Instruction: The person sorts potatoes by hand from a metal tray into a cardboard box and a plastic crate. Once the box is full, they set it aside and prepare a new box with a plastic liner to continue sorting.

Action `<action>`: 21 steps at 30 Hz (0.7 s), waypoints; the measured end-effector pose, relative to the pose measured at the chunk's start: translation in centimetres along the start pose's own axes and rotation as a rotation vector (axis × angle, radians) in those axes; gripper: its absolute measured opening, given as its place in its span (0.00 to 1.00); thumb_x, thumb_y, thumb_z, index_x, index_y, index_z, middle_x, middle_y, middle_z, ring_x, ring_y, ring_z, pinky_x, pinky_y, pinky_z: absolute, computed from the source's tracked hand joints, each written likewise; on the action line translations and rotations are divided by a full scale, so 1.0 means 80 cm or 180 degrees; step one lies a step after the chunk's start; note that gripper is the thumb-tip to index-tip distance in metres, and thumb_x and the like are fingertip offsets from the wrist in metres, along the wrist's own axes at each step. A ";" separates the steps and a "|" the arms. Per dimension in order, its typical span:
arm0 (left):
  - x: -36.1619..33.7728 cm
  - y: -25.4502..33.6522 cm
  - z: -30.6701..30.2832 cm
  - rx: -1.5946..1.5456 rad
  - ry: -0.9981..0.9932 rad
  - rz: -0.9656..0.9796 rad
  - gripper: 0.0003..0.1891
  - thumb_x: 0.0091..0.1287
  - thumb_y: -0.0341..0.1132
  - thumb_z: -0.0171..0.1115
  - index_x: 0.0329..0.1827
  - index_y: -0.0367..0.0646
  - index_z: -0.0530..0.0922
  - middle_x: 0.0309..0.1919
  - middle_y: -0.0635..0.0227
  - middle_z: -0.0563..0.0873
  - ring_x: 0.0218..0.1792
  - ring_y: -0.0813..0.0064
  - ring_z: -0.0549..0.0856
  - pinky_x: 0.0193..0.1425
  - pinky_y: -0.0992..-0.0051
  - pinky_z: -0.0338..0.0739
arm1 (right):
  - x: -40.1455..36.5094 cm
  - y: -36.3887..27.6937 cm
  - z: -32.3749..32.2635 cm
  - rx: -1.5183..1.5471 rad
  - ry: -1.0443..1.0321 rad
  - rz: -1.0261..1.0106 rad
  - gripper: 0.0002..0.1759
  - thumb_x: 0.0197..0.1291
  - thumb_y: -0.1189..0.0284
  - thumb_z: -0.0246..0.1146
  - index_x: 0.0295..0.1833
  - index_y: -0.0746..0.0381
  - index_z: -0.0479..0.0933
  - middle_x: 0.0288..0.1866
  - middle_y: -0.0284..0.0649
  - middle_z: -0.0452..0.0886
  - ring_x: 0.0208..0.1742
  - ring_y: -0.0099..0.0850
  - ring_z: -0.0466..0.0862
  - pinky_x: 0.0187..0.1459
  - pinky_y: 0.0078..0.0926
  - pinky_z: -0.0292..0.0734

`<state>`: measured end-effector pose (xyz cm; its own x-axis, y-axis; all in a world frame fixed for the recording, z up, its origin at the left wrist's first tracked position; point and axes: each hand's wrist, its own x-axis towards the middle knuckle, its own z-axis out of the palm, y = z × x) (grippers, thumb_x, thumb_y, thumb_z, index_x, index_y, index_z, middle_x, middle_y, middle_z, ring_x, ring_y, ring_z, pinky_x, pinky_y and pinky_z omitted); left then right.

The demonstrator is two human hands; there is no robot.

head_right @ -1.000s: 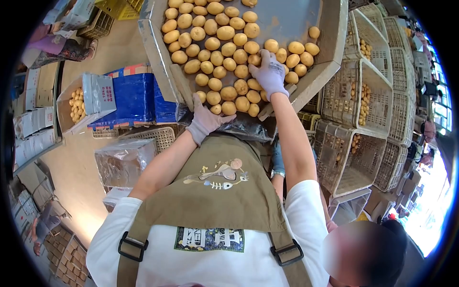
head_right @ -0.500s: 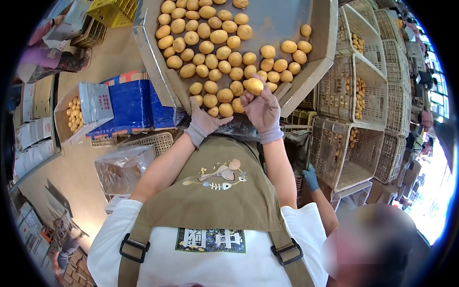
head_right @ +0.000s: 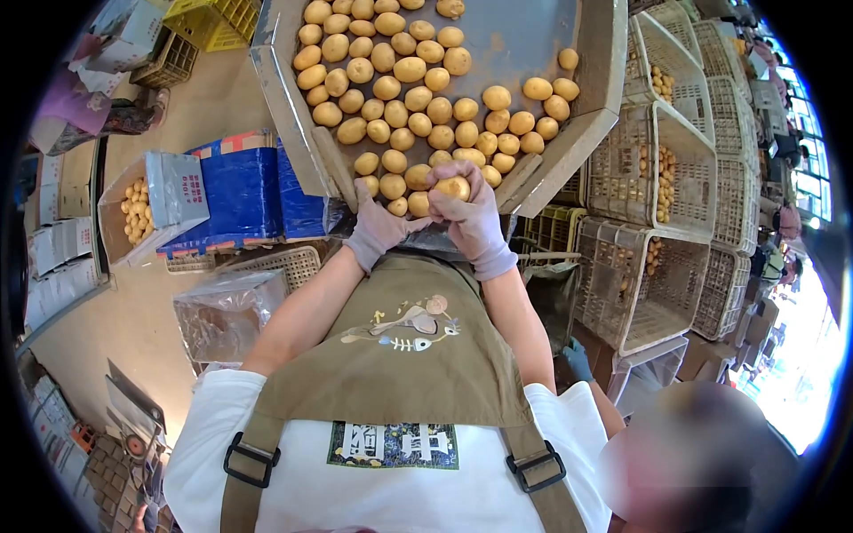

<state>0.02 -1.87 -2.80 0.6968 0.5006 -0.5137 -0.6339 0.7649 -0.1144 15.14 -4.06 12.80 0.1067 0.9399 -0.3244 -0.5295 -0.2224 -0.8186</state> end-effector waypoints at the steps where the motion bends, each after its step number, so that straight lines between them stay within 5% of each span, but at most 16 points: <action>1: 0.001 0.000 -0.002 0.0015 -0.0094 0.0016 0.58 0.59 0.85 0.43 0.84 0.53 0.52 0.82 0.59 0.58 0.80 0.48 0.60 0.75 0.27 0.56 | -0.001 -0.003 0.002 -0.0164 0.0109 0.0016 0.07 0.71 0.70 0.62 0.48 0.62 0.75 0.44 0.40 0.81 0.29 0.26 0.76 0.29 0.20 0.71; 4: -0.005 0.000 0.009 0.0119 0.0040 0.0060 0.57 0.59 0.84 0.44 0.84 0.53 0.53 0.81 0.60 0.59 0.80 0.48 0.60 0.75 0.27 0.56 | 0.000 -0.008 -0.004 -0.0006 0.0147 0.0276 0.22 0.80 0.54 0.52 0.43 0.64 0.76 0.33 0.39 0.80 0.20 0.24 0.71 0.22 0.19 0.64; 5: -0.006 0.000 0.010 0.0166 0.0154 0.0077 0.57 0.59 0.84 0.44 0.84 0.53 0.53 0.81 0.60 0.60 0.80 0.48 0.61 0.75 0.27 0.56 | 0.002 -0.006 -0.006 -0.0407 0.0410 0.0467 0.37 0.80 0.42 0.39 0.43 0.65 0.77 0.30 0.40 0.81 0.17 0.24 0.68 0.19 0.18 0.61; 8: -0.004 -0.001 0.008 0.0008 0.0096 0.0041 0.57 0.60 0.84 0.44 0.83 0.53 0.54 0.81 0.59 0.59 0.80 0.48 0.60 0.75 0.27 0.56 | 0.001 -0.007 -0.007 -0.0119 0.0390 0.0637 0.39 0.79 0.41 0.39 0.48 0.67 0.79 0.31 0.40 0.82 0.18 0.24 0.70 0.20 0.18 0.63; 11: -0.005 -0.001 0.007 -0.0022 0.0078 0.0039 0.57 0.60 0.84 0.44 0.83 0.52 0.54 0.81 0.59 0.59 0.80 0.47 0.60 0.76 0.27 0.55 | 0.000 -0.010 0.000 0.0049 0.0501 0.0696 0.37 0.80 0.42 0.39 0.52 0.66 0.78 0.34 0.42 0.81 0.21 0.26 0.71 0.20 0.18 0.61; 17: 0.000 0.001 -0.004 -0.0188 -0.0324 -0.0076 0.56 0.61 0.83 0.44 0.83 0.52 0.53 0.81 0.59 0.60 0.80 0.47 0.61 0.76 0.27 0.54 | -0.002 -0.010 0.012 -0.0108 0.0602 0.0398 0.20 0.79 0.60 0.53 0.59 0.66 0.78 0.42 0.40 0.83 0.30 0.24 0.75 0.32 0.18 0.70; 20: -0.004 0.001 0.002 -0.0016 0.0087 -0.0028 0.56 0.60 0.84 0.44 0.83 0.54 0.54 0.81 0.61 0.61 0.79 0.47 0.61 0.76 0.28 0.55 | 0.008 0.009 -0.029 -0.1599 0.0235 0.0219 0.15 0.74 0.71 0.57 0.59 0.67 0.79 0.51 0.40 0.82 0.40 0.25 0.79 0.44 0.21 0.75; 21: -0.005 0.001 0.006 -0.0037 0.0186 -0.0040 0.54 0.62 0.82 0.45 0.83 0.56 0.55 0.81 0.63 0.62 0.80 0.48 0.61 0.75 0.28 0.54 | 0.017 0.012 -0.030 -0.3081 0.0198 -0.1060 0.14 0.69 0.70 0.63 0.56 0.65 0.81 0.58 0.44 0.82 0.54 0.35 0.83 0.56 0.30 0.76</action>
<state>-0.19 -1.81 -2.19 0.6841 0.4662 -0.5610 -0.6293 0.7661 -0.1308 16.77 -3.62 10.45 0.1821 0.9832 -0.0123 0.4382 -0.0924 -0.8941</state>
